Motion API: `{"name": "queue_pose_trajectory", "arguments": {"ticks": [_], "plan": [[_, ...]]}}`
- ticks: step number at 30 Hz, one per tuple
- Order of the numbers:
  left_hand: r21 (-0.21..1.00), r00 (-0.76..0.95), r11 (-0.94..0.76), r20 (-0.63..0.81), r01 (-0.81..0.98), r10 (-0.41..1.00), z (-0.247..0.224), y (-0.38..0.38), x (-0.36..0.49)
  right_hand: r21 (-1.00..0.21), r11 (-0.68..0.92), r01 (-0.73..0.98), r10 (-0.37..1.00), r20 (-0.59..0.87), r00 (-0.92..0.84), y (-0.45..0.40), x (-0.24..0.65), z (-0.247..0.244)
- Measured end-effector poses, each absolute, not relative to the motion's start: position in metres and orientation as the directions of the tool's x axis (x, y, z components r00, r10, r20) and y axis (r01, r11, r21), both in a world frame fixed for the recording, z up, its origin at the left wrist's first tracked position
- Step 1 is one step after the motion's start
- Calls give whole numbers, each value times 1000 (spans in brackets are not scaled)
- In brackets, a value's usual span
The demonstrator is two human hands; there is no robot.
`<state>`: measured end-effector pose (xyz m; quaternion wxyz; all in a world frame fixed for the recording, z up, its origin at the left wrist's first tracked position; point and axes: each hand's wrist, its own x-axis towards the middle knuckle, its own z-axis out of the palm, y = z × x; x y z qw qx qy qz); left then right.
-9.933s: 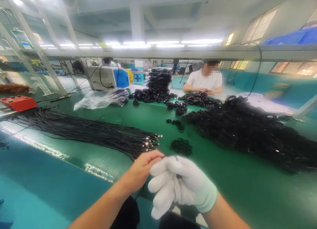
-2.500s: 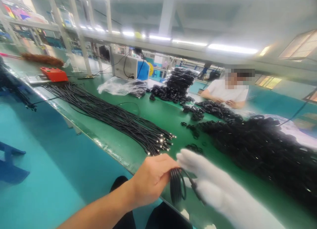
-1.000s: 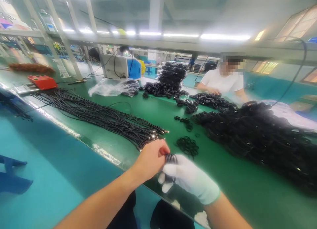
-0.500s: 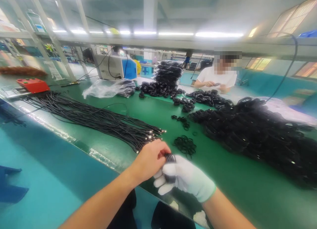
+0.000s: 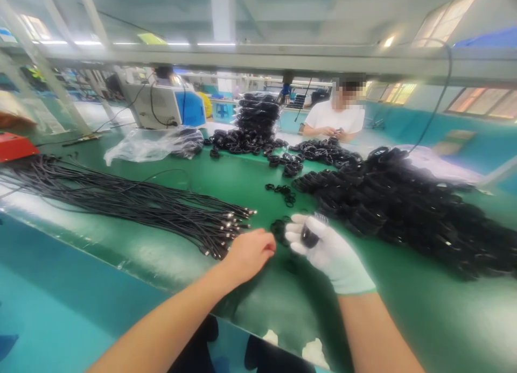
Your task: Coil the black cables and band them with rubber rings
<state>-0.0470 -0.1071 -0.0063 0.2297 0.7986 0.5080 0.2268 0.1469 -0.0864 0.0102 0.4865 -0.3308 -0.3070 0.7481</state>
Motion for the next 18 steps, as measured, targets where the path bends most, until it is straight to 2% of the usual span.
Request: {"name": "queue_pose_trajectory", "arguments": {"ticks": [5,8,9,10,12,14,16,18], "plan": [[666,503,-420,77,617,861,-21,-105,-14,-774,-359,-522,927,-233,-293,-87,147,8],[694,451,-382,92,611,888,-19,-105,-19,-783,-336,-524,931,-190,-312,-90,146,8],[747,416,-338,91,572,905,-16,-105,-24,-799,-312,-514,939,-178,-294,-91,144,7],[832,373,-265,76,487,925,-12,-105,-29,-821,-283,-496,949,-164,-270,-93,141,6],[983,295,-52,-1,174,956,-5,-107,-37,-872,-233,-431,960,-136,-245,-96,131,5],[981,264,129,-87,-146,961,-1,-111,-40,-914,-189,-358,962,-99,-255,-99,119,2],[948,251,182,-116,-260,961,-1,-115,-39,-949,-134,-284,968,-65,-241,-101,106,0],[948,207,183,-131,-260,970,-4,-118,-36,-972,-77,-221,983,-37,-182,-104,96,-2]]}}
